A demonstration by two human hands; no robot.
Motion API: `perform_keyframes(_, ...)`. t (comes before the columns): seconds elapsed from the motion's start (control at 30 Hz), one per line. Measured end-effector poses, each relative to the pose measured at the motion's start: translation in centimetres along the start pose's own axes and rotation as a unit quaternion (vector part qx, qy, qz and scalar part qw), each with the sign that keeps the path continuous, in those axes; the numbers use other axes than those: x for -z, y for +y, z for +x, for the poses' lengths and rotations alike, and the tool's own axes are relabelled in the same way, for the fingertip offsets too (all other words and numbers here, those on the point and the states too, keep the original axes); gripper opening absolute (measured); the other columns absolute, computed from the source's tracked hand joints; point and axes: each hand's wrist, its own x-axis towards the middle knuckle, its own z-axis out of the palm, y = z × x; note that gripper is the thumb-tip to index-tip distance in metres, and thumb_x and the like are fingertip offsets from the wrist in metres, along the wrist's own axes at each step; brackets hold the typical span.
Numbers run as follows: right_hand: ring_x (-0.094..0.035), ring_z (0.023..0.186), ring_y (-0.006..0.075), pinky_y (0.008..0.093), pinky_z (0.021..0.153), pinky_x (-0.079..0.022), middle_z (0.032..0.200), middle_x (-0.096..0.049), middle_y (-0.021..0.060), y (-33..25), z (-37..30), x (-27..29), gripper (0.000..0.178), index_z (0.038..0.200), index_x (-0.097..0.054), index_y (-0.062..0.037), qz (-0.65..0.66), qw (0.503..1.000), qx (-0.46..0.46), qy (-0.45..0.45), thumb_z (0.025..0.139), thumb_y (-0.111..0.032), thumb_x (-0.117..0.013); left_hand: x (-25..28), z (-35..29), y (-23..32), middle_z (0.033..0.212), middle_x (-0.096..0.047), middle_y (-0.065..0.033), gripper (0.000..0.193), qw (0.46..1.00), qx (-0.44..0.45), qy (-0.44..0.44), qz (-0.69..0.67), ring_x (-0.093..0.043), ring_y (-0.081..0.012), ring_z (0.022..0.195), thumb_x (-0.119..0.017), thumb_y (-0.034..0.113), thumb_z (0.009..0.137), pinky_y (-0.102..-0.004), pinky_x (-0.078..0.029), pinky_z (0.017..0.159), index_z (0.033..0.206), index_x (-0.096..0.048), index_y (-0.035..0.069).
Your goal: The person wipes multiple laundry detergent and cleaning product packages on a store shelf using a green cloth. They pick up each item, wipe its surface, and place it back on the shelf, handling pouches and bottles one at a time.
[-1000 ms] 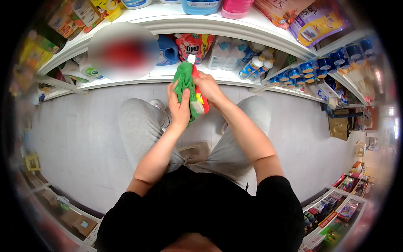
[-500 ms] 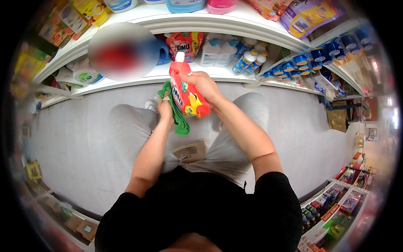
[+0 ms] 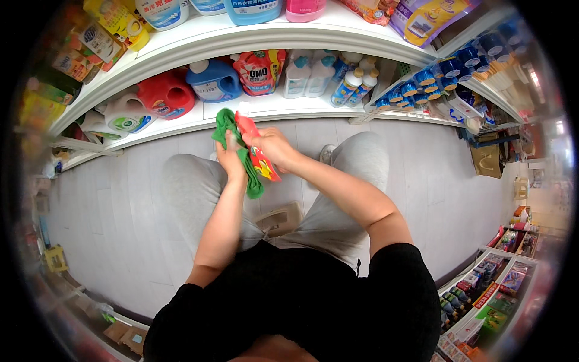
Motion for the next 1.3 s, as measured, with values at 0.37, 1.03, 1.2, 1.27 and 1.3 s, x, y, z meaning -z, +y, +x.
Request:
perform_keyframes(0.37, -0.059, 0.06, 0.015, 0.0285, 0.054, -0.048, 0.076, -0.063, 0.0096, -2.1, 0.4, 2.3, 0.021, 0.087, -0.061, 0.0031, 0.023, 0.999, 0.009, 0.039, 0.085, -0.018, -0.056, -0.4, -6.7, 1.5, 0.101, -0.047, -0.0169, 0.028, 0.925, -0.28, -0.178, 0.186, -0.049, -0.0315, 0.095, -0.055, 0.012, 0.083, -0.0367, -0.039, 0.082, 0.106, -0.05, -0.001)
perform_keyframes(1.03, -0.063, 0.067, 0.015, 0.0254, 0.061, -0.05, 0.082, -0.065, 0.0129, -5.7, -4.3, 2.7, 0.02, 0.087, -0.062, 0.0036, 0.024, 0.999, -0.008, -0.026, 0.08, -0.015, -0.061, 3.6, 2.3, -5.8, 0.09, -0.06, -0.005, 0.029, 0.942, 0.281, -0.14, -0.121, -0.058, -0.0153, 0.078, -0.048, 0.029, 0.09, -0.0297, -0.047, 0.066, 0.107, -0.055, 0.006)
perform_keyframes(1.2, -0.065, 0.071, 0.0172, 0.028, 0.065, -0.052, 0.086, -0.065, 0.0135, -8.3, -6.2, 3.2, 0.024, 0.09, -0.061, 0.0046, 0.113, 0.992, 0.017, -0.052, 0.08, -0.017, -0.062, 2.0, -0.3, -1.2, 0.111, -0.058, -0.0098, 0.043, 0.869, 0.416, -0.235, -0.131, -0.058, -0.0221, 0.097, -0.037, 0.041, 0.091, -0.0371, -0.05, 0.079, 0.115, -0.052, 0.009)
perform_keyframes(1.27, -0.066, 0.077, 0.0221, 0.0316, 0.071, -0.054, 0.093, -0.064, 0.0174, -7.9, -5.8, 3.8, 0.029, 0.099, -0.057, 0.007, 0.117, 0.991, 0.033, -0.059, 0.082, -0.016, -0.059, 1.7, -0.9, 0.8, 0.115, -0.056, -0.0122, 0.045, 0.839, 0.406, -0.28, -0.229, -0.058, -0.0242, 0.099, -0.035, 0.041, 0.092, -0.0419, -0.05, 0.082, 0.119, -0.048, 0.008)
perform_keyframes(1.3, -0.066, 0.077, 0.0223, 0.0317, 0.071, -0.054, 0.093, -0.064, 0.0174, -7.8, -5.9, 3.8, 0.029, 0.1, -0.057, 0.0069, 0.103, 0.992, 0.047, -0.055, 0.082, -0.017, -0.058, 1.6, -1.0, 1.0, 0.114, -0.057, -0.0124, 0.045, 0.844, 0.398, -0.281, -0.224, -0.058, -0.0243, 0.099, -0.035, 0.041, 0.092, -0.0422, -0.051, 0.081, 0.118, -0.049, 0.007)
